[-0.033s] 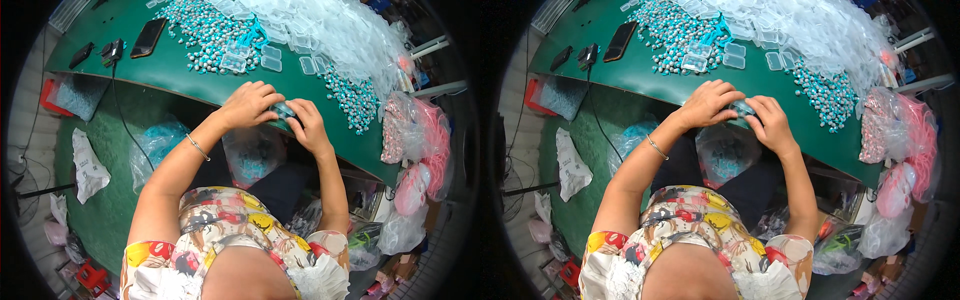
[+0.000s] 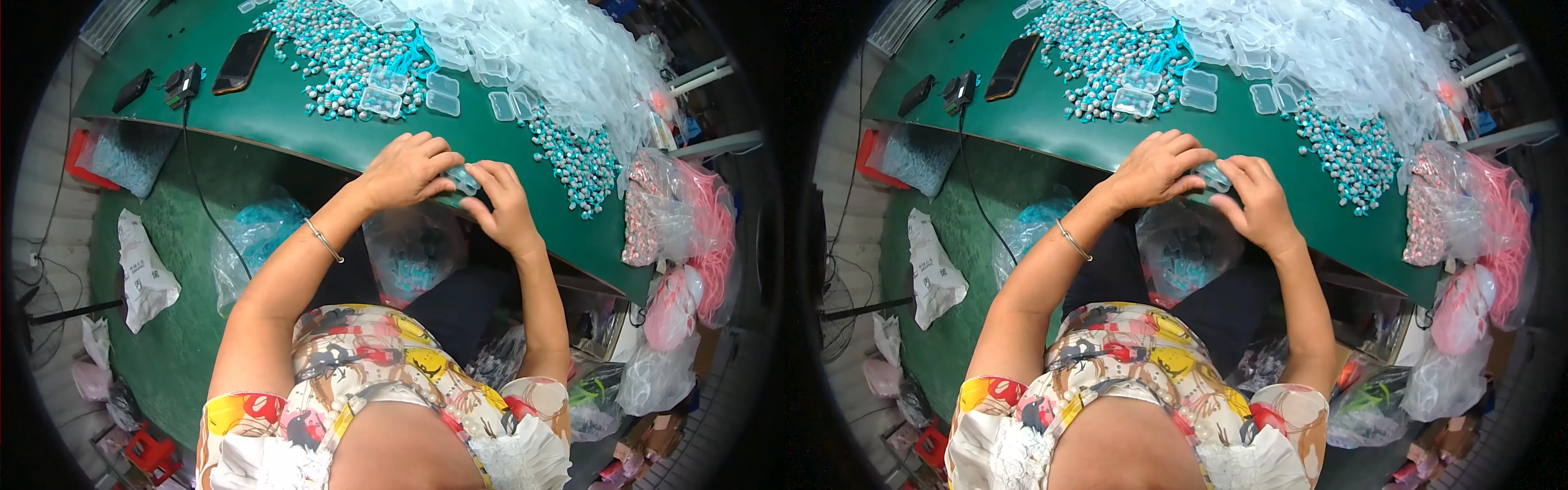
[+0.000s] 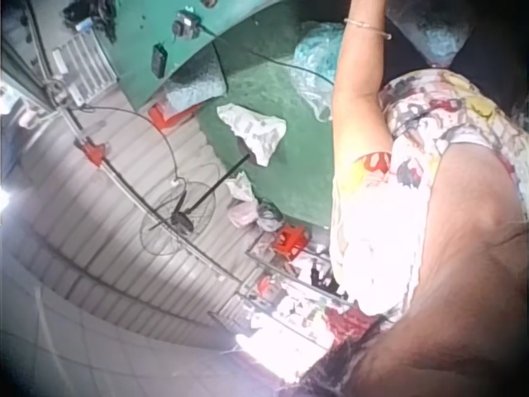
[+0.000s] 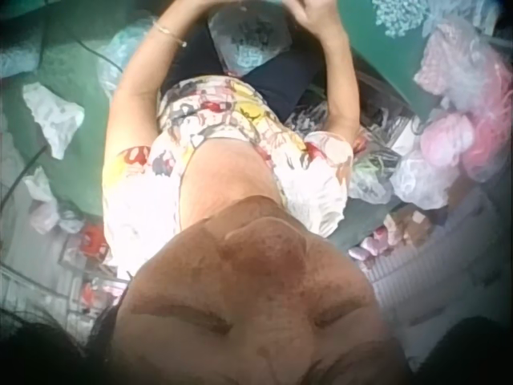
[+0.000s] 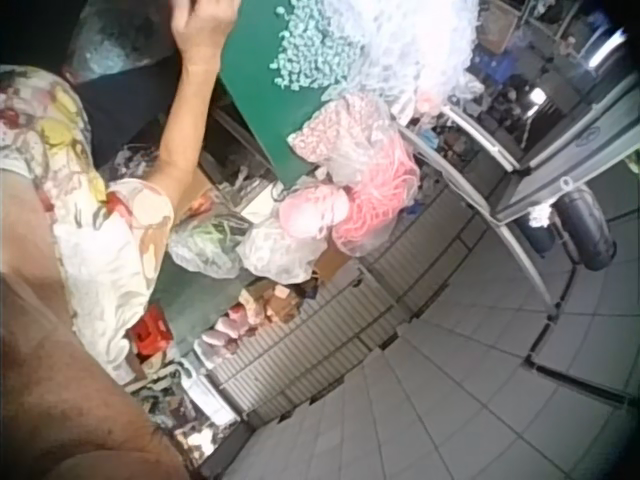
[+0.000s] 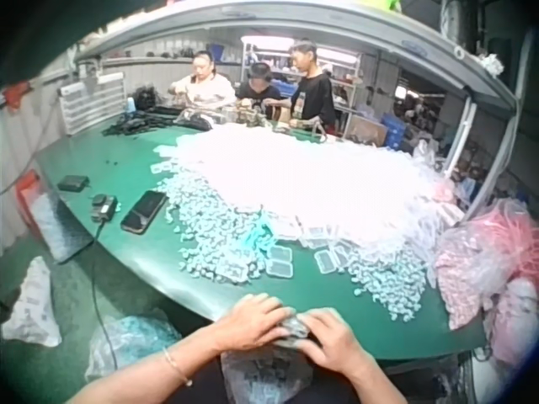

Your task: The person places small teal and white beads into clear plastic containers on a green table, then closes each container. Later, the person reaches into a large plastic bag and transfers a handful of teal beads onto the table.

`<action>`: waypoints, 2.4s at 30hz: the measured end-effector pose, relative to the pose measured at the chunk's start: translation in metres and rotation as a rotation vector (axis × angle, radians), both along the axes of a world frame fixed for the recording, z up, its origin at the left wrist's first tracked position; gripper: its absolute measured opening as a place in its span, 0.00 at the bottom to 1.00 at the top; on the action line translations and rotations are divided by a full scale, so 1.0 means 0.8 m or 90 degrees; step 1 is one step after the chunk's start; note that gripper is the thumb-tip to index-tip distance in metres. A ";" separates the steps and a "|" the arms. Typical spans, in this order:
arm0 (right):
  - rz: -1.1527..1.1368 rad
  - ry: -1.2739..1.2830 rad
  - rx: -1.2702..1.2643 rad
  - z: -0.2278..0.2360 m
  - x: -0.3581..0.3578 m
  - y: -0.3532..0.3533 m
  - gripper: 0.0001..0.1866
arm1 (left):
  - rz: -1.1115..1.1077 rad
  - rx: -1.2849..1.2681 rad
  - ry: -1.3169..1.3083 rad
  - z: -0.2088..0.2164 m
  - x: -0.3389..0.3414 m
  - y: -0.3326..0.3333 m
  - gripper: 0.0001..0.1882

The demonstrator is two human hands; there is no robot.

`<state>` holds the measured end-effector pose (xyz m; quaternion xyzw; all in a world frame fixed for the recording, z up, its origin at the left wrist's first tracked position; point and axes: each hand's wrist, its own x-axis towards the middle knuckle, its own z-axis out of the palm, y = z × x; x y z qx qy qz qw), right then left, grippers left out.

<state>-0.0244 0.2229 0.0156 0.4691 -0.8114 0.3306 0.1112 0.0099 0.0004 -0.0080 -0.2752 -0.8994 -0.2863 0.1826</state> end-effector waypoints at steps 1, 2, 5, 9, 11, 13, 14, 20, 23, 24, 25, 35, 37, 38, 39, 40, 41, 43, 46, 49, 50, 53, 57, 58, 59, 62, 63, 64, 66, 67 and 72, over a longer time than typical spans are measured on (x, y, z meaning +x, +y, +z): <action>-0.013 0.005 0.005 -0.003 0.003 -0.002 0.17 | 0.000 0.001 0.000 -0.001 -0.001 0.001 0.19; -0.026 0.010 0.011 -0.008 0.006 -0.004 0.18 | 0.001 0.002 0.000 -0.003 -0.001 0.002 0.17; -0.012 -0.030 -0.005 -0.017 -0.004 -0.009 0.15 | -0.006 0.059 0.007 -0.006 -0.003 0.003 0.13; 0.002 -0.147 -0.014 -0.011 -0.009 -0.020 0.10 | -0.021 0.146 -0.060 -0.006 -0.006 -0.005 0.12; 0.072 -0.289 -0.012 -0.016 -0.042 -0.017 0.09 | -0.009 0.194 -0.056 -0.007 -0.004 -0.007 0.13; 0.114 -0.368 -0.120 -0.015 -0.071 -0.035 0.10 | -0.020 0.130 -0.049 -0.006 -0.001 -0.005 0.14; 0.047 -0.151 -0.108 -0.015 -0.084 -0.053 0.14 | -0.023 0.097 -0.045 -0.004 0.000 -0.006 0.14; -0.144 0.144 0.058 -0.046 -0.126 -0.093 0.21 | -0.126 0.015 -0.008 -0.005 0.026 0.007 0.13; -0.153 0.183 -0.007 -0.040 -0.123 -0.082 0.17 | -0.098 -0.001 0.033 -0.004 0.055 0.026 0.15; -0.160 0.190 -0.025 -0.035 -0.124 -0.078 0.16 | -0.098 0.004 0.037 -0.004 0.061 0.031 0.15; -0.165 0.220 -0.073 -0.030 -0.124 -0.072 0.15 | -0.099 0.008 0.040 -0.005 0.065 0.037 0.15; -0.173 -0.151 -0.224 -0.042 -0.109 -0.017 0.11 | 0.357 -0.087 0.094 0.027 -0.074 -0.014 0.09; -0.135 -0.093 -0.189 -0.038 -0.108 -0.018 0.10 | 0.368 -0.161 0.110 0.023 -0.095 -0.013 0.09; -0.134 -0.089 -0.139 -0.037 -0.105 -0.021 0.08 | 0.374 -0.198 0.119 0.019 -0.104 -0.013 0.09; -0.137 -0.024 -0.144 -0.038 -0.105 -0.026 0.06 | 0.388 -0.245 0.097 0.010 -0.110 -0.016 0.08; -0.143 0.042 -0.147 -0.039 -0.107 -0.027 0.05 | 0.404 -0.256 0.125 0.003 -0.116 -0.017 0.06; -0.191 0.040 -0.164 -0.042 -0.112 -0.025 0.04 | 0.404 -0.263 0.142 -0.003 -0.119 -0.020 0.05; -0.379 0.136 -0.133 -0.042 -0.125 -0.002 0.04 | 0.377 -0.247 0.165 0.001 -0.113 -0.013 0.03; -0.595 0.179 -0.058 -0.040 -0.129 0.025 0.05 | 0.296 -0.194 0.126 0.013 -0.093 -0.006 0.02; -0.576 0.163 0.029 -0.040 -0.126 0.022 0.08 | 0.208 -0.170 0.000 0.022 -0.069 -0.006 0.04; -0.573 0.165 0.046 -0.043 -0.127 0.021 0.09 | 0.187 -0.167 -0.027 0.020 -0.063 -0.010 0.04; -0.569 0.167 0.073 -0.045 -0.132 0.012 0.10 | 0.180 -0.139 -0.056 0.018 -0.051 -0.011 0.05; -0.532 0.182 0.052 -0.049 -0.139 0.006 0.09 | 0.208 -0.105 -0.056 0.023 -0.043 -0.002 0.05; -0.531 0.191 0.044 -0.049 -0.138 0.005 0.08 | 0.222 -0.094 -0.050 0.019 -0.044 -0.001 0.05; -0.531 0.199 0.035 -0.048 -0.137 0.004 0.08 | 0.236 -0.082 -0.044 0.012 -0.046 0.001 0.05; -0.451 0.159 -0.040 -0.037 -0.130 -0.001 0.09 | 0.248 0.005 -0.044 0.007 -0.044 0.006 0.05; -0.414 0.135 -0.072 -0.033 -0.125 0.000 0.10 | 0.246 0.042 -0.048 0.006 -0.042 0.007 0.05; -0.320 0.053 -0.116 -0.030 -0.122 0.000 0.10 | 0.236 0.095 -0.061 0.005 -0.041 0.007 0.05; -0.134 -0.109 -0.198 -0.022 -0.115 0.003 0.11 | 0.211 0.201 -0.088 0.004 -0.039 0.009 0.05; -0.071 -0.194 -0.201 -0.014 -0.105 0.003 0.10 | 0.194 0.231 -0.116 0.009 -0.034 0.013 0.05; 0.104 -0.431 -0.078 0.001 -0.089 0.008 0.07 | 0.076 0.236 -0.163 0.024 -0.014 0.028 0.06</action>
